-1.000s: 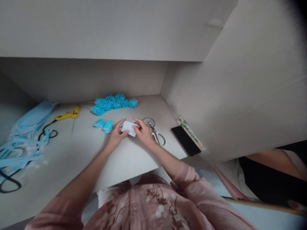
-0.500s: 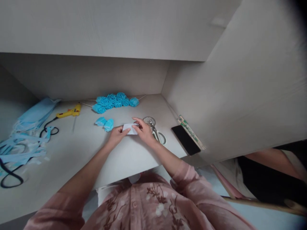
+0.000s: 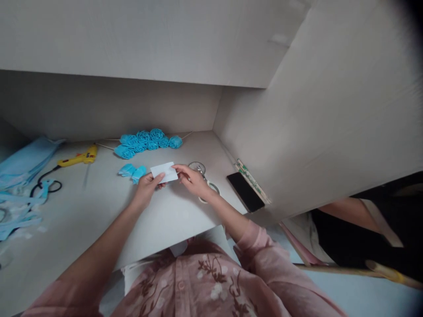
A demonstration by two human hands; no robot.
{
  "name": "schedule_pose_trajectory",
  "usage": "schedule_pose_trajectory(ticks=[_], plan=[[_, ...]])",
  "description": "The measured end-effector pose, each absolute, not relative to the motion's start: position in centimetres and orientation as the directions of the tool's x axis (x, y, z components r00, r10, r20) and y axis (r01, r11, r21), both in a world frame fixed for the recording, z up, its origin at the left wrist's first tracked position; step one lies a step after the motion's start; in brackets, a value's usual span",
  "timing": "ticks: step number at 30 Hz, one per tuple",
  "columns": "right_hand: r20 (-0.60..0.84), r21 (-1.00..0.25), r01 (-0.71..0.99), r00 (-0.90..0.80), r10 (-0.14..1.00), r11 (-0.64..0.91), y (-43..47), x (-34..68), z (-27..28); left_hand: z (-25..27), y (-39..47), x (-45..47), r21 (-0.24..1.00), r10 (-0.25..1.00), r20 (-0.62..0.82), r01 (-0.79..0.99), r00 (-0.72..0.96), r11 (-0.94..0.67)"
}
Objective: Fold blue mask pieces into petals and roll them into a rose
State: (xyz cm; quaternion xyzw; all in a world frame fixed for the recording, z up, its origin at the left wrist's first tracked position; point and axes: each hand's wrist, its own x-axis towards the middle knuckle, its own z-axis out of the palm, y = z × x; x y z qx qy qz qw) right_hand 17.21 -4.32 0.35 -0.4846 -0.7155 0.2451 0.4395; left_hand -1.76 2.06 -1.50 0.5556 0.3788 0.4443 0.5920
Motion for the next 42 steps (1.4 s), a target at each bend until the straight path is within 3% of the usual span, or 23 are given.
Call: schedule_pose_trajectory(ticks=[12,20,32,42], plan=[[0.435,-0.816,0.437,0.03,0.9,0.379,-5.0,16.4,-1.6,-1.2,1.3,-1.5,1.0,0.932,-0.016,-0.015,0.362,0.023],[0.487,-0.776,0.456,-0.006,0.873,0.436,-5.4,16.5,-1.2,-1.4,1.1,-1.6,1.0,0.908,-0.021,0.018,0.418,0.015],[0.298,-0.918,0.321,0.165,0.94,0.234,-5.3,16.7,-1.2,-0.6,0.8,-1.5,1.0,0.89,-0.002,0.01,0.455,-0.003],[0.256,-0.966,0.096,0.212,0.943,0.24,-4.5,16.9,-1.8,-1.4,0.8,-1.5,0.995,0.845,0.061,0.03,0.531,-0.091]])
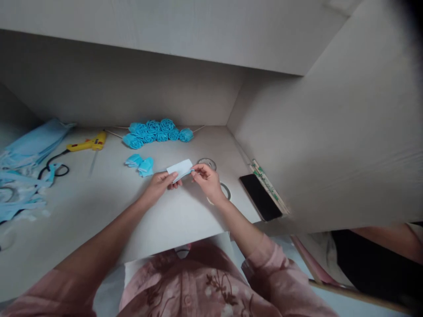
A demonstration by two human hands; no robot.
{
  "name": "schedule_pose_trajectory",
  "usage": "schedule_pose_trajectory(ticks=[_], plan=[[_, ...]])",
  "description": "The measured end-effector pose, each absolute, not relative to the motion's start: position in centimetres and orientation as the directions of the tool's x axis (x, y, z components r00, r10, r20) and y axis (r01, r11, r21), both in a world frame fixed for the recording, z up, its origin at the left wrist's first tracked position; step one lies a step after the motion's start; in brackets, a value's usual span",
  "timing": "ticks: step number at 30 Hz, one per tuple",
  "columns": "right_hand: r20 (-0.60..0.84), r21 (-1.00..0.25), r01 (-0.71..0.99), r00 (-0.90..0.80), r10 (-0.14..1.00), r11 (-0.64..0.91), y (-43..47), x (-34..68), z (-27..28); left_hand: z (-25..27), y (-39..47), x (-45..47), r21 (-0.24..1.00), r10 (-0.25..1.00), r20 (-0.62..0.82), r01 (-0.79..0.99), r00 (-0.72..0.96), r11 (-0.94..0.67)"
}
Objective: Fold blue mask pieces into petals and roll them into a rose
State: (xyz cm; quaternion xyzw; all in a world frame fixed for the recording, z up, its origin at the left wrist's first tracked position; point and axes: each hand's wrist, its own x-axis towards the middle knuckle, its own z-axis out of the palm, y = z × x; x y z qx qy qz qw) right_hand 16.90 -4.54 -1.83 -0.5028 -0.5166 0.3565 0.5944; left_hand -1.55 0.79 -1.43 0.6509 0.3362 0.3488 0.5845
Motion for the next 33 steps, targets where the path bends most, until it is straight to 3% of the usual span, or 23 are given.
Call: schedule_pose_trajectory(ticks=[4,9,16,27,33], plan=[[0.259,-0.964,0.002,0.235,0.937,0.266,-4.51,16.83,-1.61,-1.37,0.73,-1.48,0.992,0.823,0.108,0.0,0.558,-0.13],[0.26,-0.957,-0.072,0.217,0.941,0.282,-4.52,16.67,-1.63,-0.97,0.47,-0.83,0.984,0.894,0.122,0.066,0.432,-0.166],[0.176,-0.975,-0.12,0.109,0.978,0.188,-4.52,16.41,-1.27,-1.26,0.96,-0.97,0.981,0.925,0.145,0.069,0.351,-0.18],[0.187,-0.98,0.105,0.178,0.966,0.171,-4.49,16.76,-1.65,-1.41,0.86,-0.78,0.97,0.909,0.152,0.115,0.389,-0.212],[0.18,-0.972,0.171,0.099,0.979,0.162,-4.53,16.61,-1.88,-1.01,0.83,-0.69,0.993,0.924,0.111,-0.014,0.366,-0.114]])
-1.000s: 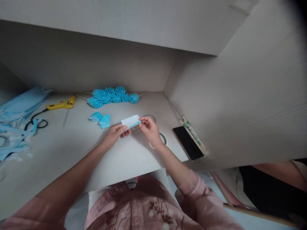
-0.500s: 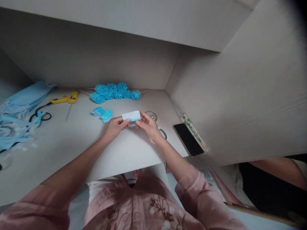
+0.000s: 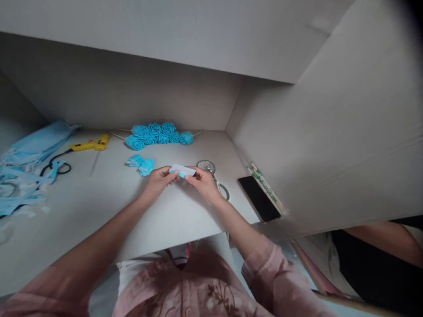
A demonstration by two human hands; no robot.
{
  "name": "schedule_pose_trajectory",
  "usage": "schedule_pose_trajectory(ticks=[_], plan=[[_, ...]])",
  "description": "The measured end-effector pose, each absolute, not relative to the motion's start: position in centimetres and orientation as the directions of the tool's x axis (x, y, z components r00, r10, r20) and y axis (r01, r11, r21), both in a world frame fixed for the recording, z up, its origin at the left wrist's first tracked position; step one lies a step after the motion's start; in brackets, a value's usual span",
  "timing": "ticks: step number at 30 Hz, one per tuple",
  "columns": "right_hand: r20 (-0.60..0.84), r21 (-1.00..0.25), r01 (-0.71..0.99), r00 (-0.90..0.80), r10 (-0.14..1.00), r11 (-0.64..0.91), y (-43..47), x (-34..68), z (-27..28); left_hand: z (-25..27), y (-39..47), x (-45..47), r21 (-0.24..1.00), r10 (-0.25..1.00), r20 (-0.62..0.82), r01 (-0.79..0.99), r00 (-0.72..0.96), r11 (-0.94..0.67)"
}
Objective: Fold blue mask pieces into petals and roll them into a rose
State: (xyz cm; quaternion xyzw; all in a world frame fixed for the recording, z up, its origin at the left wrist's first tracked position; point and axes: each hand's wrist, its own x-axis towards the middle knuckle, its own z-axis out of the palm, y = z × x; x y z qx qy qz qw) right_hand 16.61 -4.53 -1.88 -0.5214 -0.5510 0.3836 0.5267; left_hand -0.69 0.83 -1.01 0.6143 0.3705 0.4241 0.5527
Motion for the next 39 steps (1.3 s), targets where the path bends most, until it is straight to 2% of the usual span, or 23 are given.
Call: schedule_pose_trajectory(ticks=[3,7,23,31,39], plan=[[0.191,-0.968,0.179,0.062,0.98,0.178,-4.51,16.53,-1.94,-0.86,0.56,-0.62,0.993,0.919,0.096,-0.1,0.382,-0.062],[0.206,-0.969,0.162,0.109,0.972,0.187,-4.34,16.64,-2.01,-0.69,0.12,-0.45,0.996,0.895,0.04,-0.086,0.444,-0.002],[0.181,-0.98,0.106,0.118,0.976,0.169,-4.45,16.34,-1.59,-1.19,0.59,-0.54,0.999,0.908,0.039,-0.044,0.416,-0.023],[0.205,-0.968,0.172,0.116,0.972,0.184,-4.49,16.4,-1.56,-1.17,0.35,-0.5,0.989,0.888,0.031,-0.144,0.459,0.039],[0.221,-0.956,0.221,0.11,0.969,0.193,-4.42,16.39,-1.87,-1.56,0.55,-0.45,0.99,0.895,-0.01,-0.123,0.445,0.073]])
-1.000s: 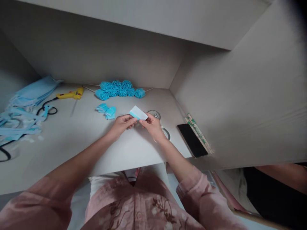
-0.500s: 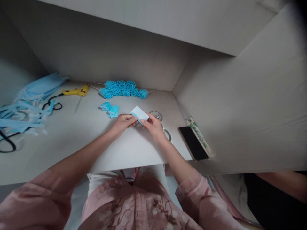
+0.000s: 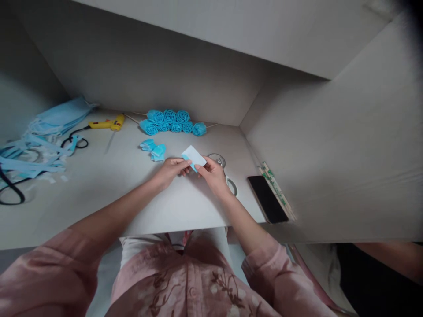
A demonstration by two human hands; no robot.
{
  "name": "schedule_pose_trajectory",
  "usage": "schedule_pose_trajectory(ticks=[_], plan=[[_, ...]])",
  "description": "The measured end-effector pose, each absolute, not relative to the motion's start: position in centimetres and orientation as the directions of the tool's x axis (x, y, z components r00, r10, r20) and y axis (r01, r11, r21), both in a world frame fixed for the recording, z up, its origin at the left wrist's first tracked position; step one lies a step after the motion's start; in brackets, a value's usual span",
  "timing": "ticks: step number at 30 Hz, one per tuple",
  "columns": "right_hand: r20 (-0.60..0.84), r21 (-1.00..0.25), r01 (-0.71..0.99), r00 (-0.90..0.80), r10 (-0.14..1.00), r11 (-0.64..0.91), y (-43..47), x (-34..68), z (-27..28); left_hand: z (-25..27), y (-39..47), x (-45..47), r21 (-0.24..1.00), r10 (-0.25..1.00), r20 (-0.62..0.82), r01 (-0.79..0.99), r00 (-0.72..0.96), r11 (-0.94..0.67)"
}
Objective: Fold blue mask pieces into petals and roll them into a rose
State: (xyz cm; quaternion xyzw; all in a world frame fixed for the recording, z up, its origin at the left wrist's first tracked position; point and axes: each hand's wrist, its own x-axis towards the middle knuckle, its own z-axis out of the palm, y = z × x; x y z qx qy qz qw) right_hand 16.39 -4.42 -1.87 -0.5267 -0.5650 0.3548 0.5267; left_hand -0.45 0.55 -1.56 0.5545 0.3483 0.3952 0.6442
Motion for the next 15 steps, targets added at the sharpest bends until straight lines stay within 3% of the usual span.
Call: schedule_pose_trajectory(ticks=[2,4,6,8,11,15], plan=[[0.31,-0.923,0.277,0.122,0.943,0.267,-4.6,16.8,-1.6,-1.4,0.6,-0.5,0.978,0.898,-0.032,-0.172,0.438,0.119],[0.46,-0.815,0.433,0.079,0.884,0.385,-4.9,17.5,-1.1,-1.1,0.8,-0.6,0.957,0.893,-0.045,-0.236,0.448,0.167],[0.562,-0.612,0.631,-0.078,0.823,0.477,-5.2,18.1,-0.2,-0.8,0.8,-0.7,0.938,0.886,-0.051,-0.283,0.46,0.201],[0.566,-0.405,0.75,-0.244,0.788,0.523,-5.3,18.4,0.7,-0.6,0.8,-0.8,0.927,0.883,-0.056,-0.303,0.466,0.219],[0.546,-0.241,0.787,-0.373,0.75,0.567,-5.1,18.3,1.7,-0.3,0.6,-0.6,0.924,0.879,-0.069,-0.303,0.471,0.235],[0.592,-0.171,0.742,-0.448,0.67,0.648,-4.0,18.1,1.7,-0.2,0.3,-0.5,0.929,0.88,-0.07,-0.29,0.47,0.229]])
